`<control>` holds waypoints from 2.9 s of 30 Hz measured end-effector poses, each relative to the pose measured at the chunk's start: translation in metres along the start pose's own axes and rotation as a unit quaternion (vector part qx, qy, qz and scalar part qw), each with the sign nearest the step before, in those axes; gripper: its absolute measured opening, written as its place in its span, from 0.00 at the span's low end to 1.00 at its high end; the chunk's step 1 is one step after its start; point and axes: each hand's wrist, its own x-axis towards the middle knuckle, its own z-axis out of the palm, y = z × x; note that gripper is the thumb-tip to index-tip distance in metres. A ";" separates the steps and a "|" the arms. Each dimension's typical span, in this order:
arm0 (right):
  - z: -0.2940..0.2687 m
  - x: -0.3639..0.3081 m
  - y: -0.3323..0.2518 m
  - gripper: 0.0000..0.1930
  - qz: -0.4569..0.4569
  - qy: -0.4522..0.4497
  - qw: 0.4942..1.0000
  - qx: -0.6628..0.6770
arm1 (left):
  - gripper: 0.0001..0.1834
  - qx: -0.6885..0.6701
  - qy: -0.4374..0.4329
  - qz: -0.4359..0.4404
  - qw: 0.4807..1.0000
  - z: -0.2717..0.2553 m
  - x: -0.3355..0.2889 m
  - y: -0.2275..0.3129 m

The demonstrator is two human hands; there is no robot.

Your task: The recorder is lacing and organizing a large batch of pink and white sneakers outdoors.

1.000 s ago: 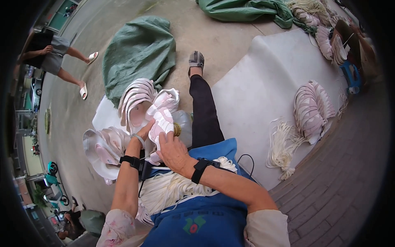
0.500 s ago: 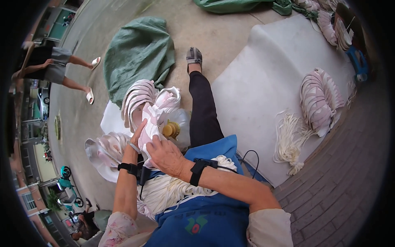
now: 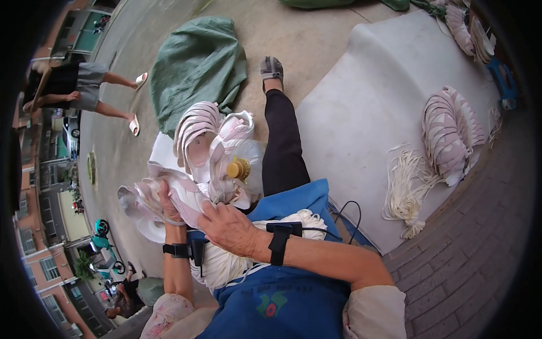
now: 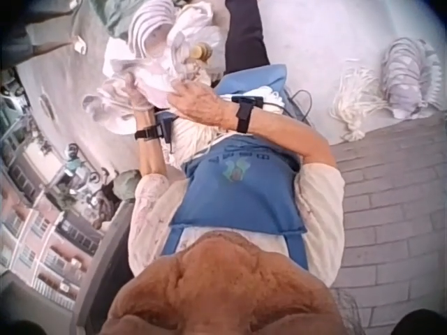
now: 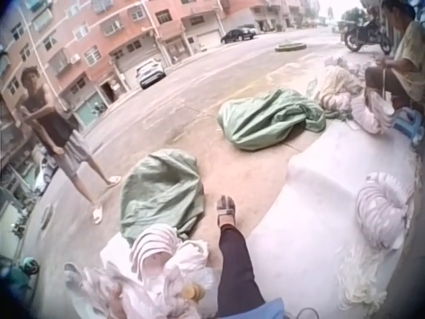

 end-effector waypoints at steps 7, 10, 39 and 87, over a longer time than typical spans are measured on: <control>0.017 -0.004 -0.013 0.22 -0.042 -0.013 0.999 -0.005 | 0.34 0.012 0.037 0.061 0.997 -0.021 -0.025 0.014; 0.021 -0.004 -0.018 0.22 -0.066 0.002 0.998 -0.003 | 0.33 0.033 0.071 0.082 0.994 -0.033 -0.037 0.019; 0.003 0.009 0.063 0.19 0.258 -0.076 0.945 -0.189 | 0.40 0.572 -0.080 0.194 0.793 0.066 0.015 -0.075; -0.013 0.001 0.071 0.11 0.229 -0.080 0.963 -0.115 | 0.11 0.538 -0.140 0.066 0.829 0.029 0.005 -0.053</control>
